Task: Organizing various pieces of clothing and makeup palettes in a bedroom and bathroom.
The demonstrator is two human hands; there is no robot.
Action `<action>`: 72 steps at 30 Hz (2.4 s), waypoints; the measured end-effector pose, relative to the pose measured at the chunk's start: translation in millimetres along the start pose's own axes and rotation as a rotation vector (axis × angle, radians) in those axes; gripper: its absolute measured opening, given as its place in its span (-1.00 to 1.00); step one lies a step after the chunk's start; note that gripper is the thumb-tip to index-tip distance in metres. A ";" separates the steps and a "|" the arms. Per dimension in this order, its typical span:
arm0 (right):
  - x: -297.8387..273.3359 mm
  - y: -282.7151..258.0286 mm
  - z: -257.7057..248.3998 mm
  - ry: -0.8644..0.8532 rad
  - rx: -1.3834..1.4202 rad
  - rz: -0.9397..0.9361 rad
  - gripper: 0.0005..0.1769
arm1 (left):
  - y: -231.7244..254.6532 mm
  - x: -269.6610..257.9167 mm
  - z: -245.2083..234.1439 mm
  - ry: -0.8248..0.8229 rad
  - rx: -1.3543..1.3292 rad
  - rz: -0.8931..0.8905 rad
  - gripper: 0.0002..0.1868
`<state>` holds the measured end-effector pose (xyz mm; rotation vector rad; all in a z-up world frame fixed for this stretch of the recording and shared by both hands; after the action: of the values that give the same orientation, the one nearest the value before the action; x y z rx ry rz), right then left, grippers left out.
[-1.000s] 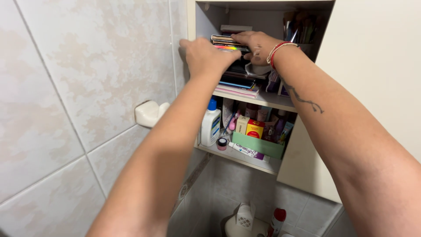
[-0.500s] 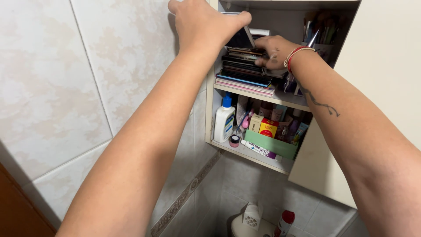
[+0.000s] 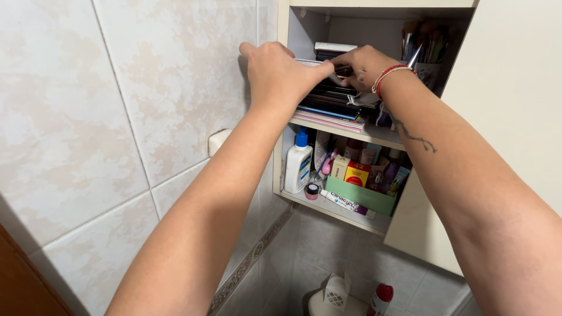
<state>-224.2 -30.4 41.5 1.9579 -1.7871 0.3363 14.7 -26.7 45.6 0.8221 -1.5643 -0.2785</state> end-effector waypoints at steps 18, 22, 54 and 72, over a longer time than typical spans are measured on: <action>7.4 -5.5 -13.3 0.068 -0.304 -0.254 -0.39 | -4.9 -7.3 8.1 -0.093 -0.035 -0.053 -0.34; 11.5 -0.5 -14.2 0.097 -0.308 -0.290 -0.40 | -4.5 -11.8 17.3 -0.071 -0.032 -0.075 -0.33; 2.8 9.2 -33.7 0.262 -0.107 -0.346 -0.26 | -21.5 -6.9 102.7 -0.152 0.130 -0.329 -0.27; 7.6 29.3 -5.0 -0.021 0.163 -0.360 -0.18 | -37.8 22.7 146.6 -0.282 0.146 -0.451 0.09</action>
<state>-251.5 -35.9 54.4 2.3524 -1.4166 0.3483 -109.6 -109.8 12.4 1.2947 -1.6586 -0.6337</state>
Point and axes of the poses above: each hand's wrist, its own x-axis towards the middle knuckle, its own z-axis out of the palm, y = z × x, the point moved 8 cm from there along x, towards the middle knuckle, and after that the axes turned 12 degrees about -z, right-handed, at the moved point
